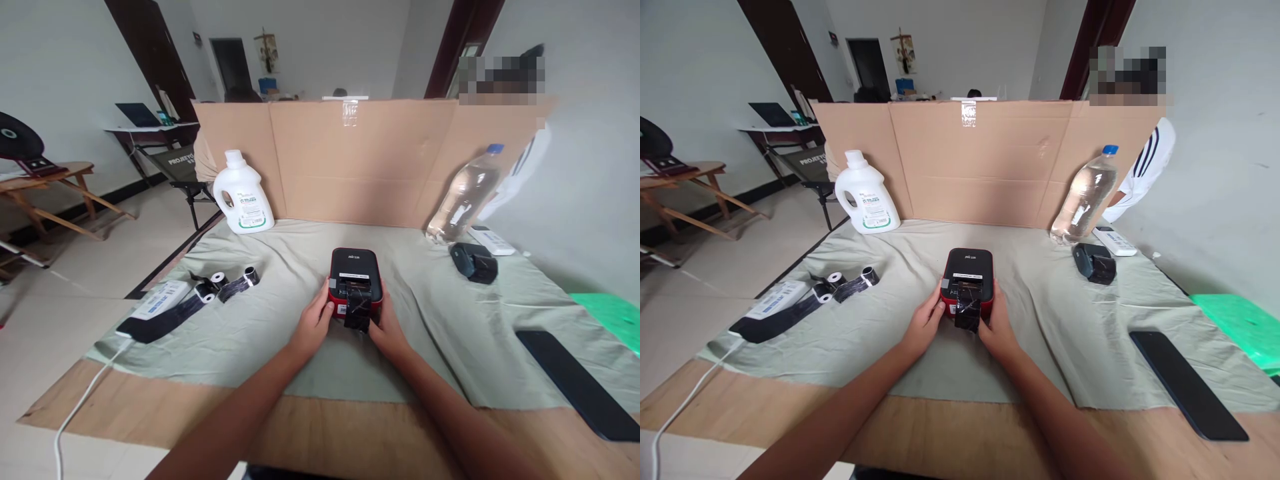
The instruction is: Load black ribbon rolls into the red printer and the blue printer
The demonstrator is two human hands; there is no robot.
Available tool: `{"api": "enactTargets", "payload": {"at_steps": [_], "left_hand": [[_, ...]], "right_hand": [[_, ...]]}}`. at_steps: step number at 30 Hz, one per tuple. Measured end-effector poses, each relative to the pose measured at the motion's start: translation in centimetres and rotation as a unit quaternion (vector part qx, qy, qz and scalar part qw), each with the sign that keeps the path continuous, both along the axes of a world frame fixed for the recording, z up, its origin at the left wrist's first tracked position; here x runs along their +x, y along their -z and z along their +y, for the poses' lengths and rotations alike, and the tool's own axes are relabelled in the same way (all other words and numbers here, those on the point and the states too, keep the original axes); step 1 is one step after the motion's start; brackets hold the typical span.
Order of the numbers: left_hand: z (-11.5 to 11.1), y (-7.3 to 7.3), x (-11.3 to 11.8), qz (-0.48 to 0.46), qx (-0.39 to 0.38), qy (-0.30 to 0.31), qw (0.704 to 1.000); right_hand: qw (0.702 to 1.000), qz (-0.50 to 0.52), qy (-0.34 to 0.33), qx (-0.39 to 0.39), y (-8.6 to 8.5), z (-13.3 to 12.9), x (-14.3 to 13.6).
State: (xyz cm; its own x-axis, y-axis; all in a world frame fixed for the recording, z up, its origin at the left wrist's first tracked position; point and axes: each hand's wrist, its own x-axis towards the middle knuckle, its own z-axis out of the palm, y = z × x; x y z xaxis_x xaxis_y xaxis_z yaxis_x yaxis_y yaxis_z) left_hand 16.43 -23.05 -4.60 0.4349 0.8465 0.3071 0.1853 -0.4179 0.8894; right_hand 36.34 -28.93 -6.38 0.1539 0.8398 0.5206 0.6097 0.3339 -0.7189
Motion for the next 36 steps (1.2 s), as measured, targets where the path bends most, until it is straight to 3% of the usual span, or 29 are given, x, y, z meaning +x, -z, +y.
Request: {"api": "enactTargets", "payload": {"at_steps": [10,17,23,29,36], "left_hand": [[0.0,-0.2,-0.2,0.017,-0.005,-0.011,1.0],[0.6,-0.9,0.0,0.022,0.058,-0.025,0.998],[0.4,-1.7,0.7,0.126,0.127,-0.086,0.98],[-0.1,-1.4,1.1,0.192,0.096,-0.122,0.969],[-0.4,-1.6,1.1,0.194,0.101,-0.139,0.966]], "right_hand": [[0.997,0.059,-0.029,-0.031,0.3,-0.3,0.1],[0.996,0.068,-0.042,-0.027,0.4,-0.2,0.1],[0.997,0.065,-0.043,-0.015,-0.4,-0.2,-0.1],[0.998,0.04,-0.038,-0.006,-0.6,-0.1,-0.1],[0.997,0.055,-0.041,-0.02,0.1,-0.1,-0.1]]}}
